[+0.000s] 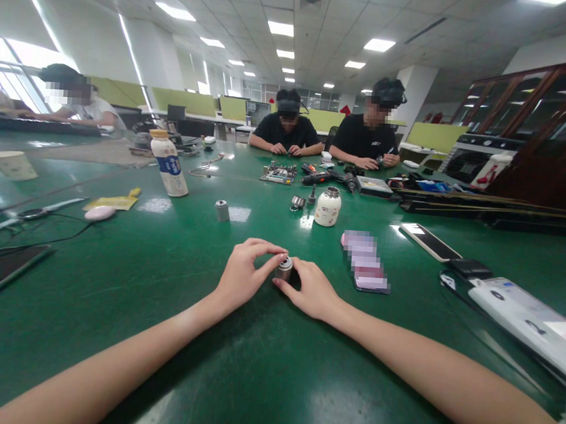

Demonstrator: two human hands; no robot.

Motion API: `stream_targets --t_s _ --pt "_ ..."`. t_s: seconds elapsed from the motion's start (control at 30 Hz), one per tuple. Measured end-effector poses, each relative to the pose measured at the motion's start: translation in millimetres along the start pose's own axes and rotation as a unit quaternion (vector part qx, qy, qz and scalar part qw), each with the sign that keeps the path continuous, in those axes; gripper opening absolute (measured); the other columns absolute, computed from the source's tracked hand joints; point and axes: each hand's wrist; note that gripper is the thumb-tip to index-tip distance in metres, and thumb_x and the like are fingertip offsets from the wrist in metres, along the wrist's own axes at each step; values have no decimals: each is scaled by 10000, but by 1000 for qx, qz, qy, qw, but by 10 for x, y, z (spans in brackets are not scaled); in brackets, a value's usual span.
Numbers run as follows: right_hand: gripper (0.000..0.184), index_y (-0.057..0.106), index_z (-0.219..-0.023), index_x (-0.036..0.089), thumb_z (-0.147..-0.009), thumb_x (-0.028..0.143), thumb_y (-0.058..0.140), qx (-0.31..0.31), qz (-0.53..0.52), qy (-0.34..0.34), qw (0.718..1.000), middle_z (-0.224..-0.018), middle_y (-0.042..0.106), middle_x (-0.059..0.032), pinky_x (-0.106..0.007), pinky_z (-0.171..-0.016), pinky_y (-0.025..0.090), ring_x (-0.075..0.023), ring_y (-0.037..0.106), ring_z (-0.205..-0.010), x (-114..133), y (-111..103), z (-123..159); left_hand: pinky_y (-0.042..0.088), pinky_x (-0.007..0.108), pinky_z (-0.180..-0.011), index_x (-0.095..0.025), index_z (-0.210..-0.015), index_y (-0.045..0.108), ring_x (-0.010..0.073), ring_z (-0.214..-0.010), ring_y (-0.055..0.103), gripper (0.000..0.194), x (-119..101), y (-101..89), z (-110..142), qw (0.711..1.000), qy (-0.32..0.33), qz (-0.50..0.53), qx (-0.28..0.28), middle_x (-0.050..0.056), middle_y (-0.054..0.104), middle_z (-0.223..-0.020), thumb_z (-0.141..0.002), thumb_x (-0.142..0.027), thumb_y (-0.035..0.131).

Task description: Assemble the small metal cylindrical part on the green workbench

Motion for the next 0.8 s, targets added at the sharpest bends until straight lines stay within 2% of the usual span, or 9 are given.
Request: stream_targets --t_s 0.2,0.33,0.53,0.63,0.8 --pt "227 569 -1005 169 -906 370 600 -4 10 -6 1000 -964 678 -75 -356 -833 471 -226 641 -908 -18 21 3 499 370 -857 -254 -939 753 205 -894 647 216 -8 46 21 1000 7 13 26 34 756 -924 -878 -389 596" --pt "256 567 -1064 164 -905 362 600 -5 8 -9 1000 -1004 679 -86 -366 -865 471 -234 641 -956 -28 31 3 495 377 -882 -255 -980 750 210 -955 624 234 0 54 42 999 25 30 36 40 748 -972 -911 -359 551" --pt "282 567 -1086 150 -907 366 594 -2 6 -4 1000 -1017 678 -96 -380 -877 472 -243 636 -976 -28 31 -1 455 413 -963 -250 -1089 722 217 -1064 568 272 10 67 86 998 18 40 39 56 715 -1088 -935 -328 512" --pt "291 562 -1095 147 -909 369 589 1 8 -3 1000 -1031 674 -100 -382 -884 469 -245 630 -991 -21 28 0 435 434 -986 -265 -1022 745 226 -1084 555 233 32 71 73 999 12 32 39 49 708 -1103 -906 -349 561" --pt "284 557 -1088 152 -915 377 577 4 17 -4 1000 -1023 669 -97 -379 -877 464 -240 626 -978 -5 23 -2 452 423 -946 -256 -885 760 225 -1021 576 183 28 78 8 999 -1 35 31 38 735 -994 -869 -366 615"
Point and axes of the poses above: each hand's wrist, its own z-axis away from the middle knuckle, its own y-axis out of the palm, x = y × z
